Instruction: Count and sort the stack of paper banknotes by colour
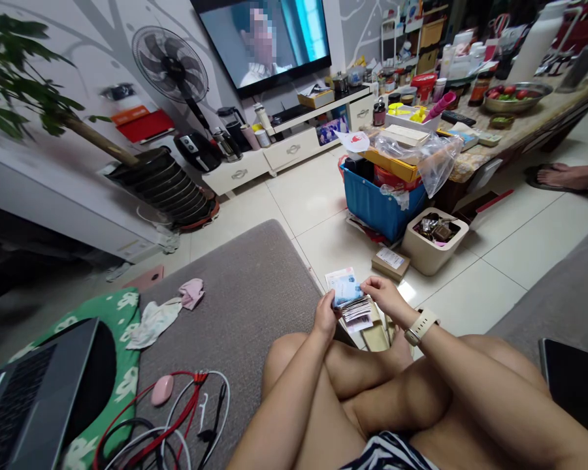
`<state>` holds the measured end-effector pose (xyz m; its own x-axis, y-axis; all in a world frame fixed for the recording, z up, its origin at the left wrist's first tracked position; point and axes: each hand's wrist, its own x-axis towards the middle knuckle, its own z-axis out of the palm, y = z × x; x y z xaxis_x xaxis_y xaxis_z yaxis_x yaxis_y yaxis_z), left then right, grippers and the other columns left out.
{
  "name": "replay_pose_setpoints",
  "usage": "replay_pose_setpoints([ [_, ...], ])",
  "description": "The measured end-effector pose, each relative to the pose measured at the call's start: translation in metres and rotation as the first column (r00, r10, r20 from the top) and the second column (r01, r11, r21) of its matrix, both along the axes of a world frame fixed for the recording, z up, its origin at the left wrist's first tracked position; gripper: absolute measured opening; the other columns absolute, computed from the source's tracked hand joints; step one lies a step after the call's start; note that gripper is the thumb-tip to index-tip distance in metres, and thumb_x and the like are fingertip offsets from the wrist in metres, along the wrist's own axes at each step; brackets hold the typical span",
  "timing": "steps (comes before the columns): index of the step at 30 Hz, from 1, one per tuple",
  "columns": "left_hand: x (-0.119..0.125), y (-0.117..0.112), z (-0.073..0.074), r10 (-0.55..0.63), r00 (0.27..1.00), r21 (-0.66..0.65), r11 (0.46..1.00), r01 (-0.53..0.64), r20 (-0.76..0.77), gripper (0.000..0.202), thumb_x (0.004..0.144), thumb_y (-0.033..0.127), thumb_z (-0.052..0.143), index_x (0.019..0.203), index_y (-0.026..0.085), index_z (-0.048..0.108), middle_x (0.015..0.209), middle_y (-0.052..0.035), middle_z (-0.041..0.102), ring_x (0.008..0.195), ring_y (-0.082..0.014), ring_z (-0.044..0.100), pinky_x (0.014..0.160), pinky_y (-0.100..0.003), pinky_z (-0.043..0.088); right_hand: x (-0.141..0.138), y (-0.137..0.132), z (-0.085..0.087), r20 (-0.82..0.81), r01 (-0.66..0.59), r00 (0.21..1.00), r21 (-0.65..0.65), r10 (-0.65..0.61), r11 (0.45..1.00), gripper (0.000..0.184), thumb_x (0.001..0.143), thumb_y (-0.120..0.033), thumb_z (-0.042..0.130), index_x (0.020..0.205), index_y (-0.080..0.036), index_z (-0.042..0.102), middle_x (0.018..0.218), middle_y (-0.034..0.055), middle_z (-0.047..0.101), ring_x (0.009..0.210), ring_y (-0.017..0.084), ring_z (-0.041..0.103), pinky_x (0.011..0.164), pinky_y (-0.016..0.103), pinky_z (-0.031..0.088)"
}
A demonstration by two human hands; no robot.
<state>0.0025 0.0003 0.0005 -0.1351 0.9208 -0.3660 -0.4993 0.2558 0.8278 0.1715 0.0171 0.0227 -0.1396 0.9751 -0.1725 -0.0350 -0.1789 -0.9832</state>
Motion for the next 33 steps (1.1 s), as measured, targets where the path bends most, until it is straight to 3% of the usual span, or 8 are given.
replay_pose_setpoints([
  [13, 0.000, 0.000, 0.001, -0.007, 1.000, 0.019, 1.000, 0.008, -0.017, 0.032, 0.065, 0.042, 0.077, 0.077, 0.013, 0.072, 0.074, -0.0044, 0.072, 0.073, -0.0204, 0.067, 0.067, -0.030, 0.048, 0.000, -0.001, 0.007, -0.045, -0.016, 0.999, 0.006, 0.016, 1.000, 0.029, 0.072, -0.047, 0.068, 0.068, -0.019, 0.061, 0.065, -0.0005, 0.057, 0.062, 0.014, 0.046, 0.062, 0.029, 0.035],
  [20, 0.000, -0.001, 0.004, -0.009, 1.000, 0.031, 0.999, 0.010, -0.017, 0.036, 0.063, 0.045, 0.078, 0.078, 0.013, 0.073, 0.078, -0.0063, 0.074, 0.078, -0.0228, 0.068, 0.075, -0.033, 0.049, -0.001, -0.003, 0.012, -0.081, -0.040, 0.996, -0.007, 0.040, 0.999, 0.029, 0.070, -0.047, 0.070, 0.073, -0.019, 0.063, 0.069, 0.0003, 0.060, 0.064, 0.015, 0.048, 0.061, 0.028, 0.036],
  [33, 0.001, -0.002, 0.009, -0.025, 1.000, 0.022, 0.999, 0.025, -0.016, 0.035, 0.062, 0.045, 0.079, 0.075, 0.013, 0.072, 0.073, -0.0062, 0.073, 0.073, -0.0227, 0.067, 0.073, -0.033, 0.049, -0.001, -0.002, 0.012, -0.115, -0.072, 0.991, -0.021, 0.069, 0.997, 0.034, 0.075, -0.051, 0.067, 0.065, -0.019, 0.060, 0.063, -0.0009, 0.056, 0.058, 0.013, 0.043, 0.060, 0.029, 0.033],
])
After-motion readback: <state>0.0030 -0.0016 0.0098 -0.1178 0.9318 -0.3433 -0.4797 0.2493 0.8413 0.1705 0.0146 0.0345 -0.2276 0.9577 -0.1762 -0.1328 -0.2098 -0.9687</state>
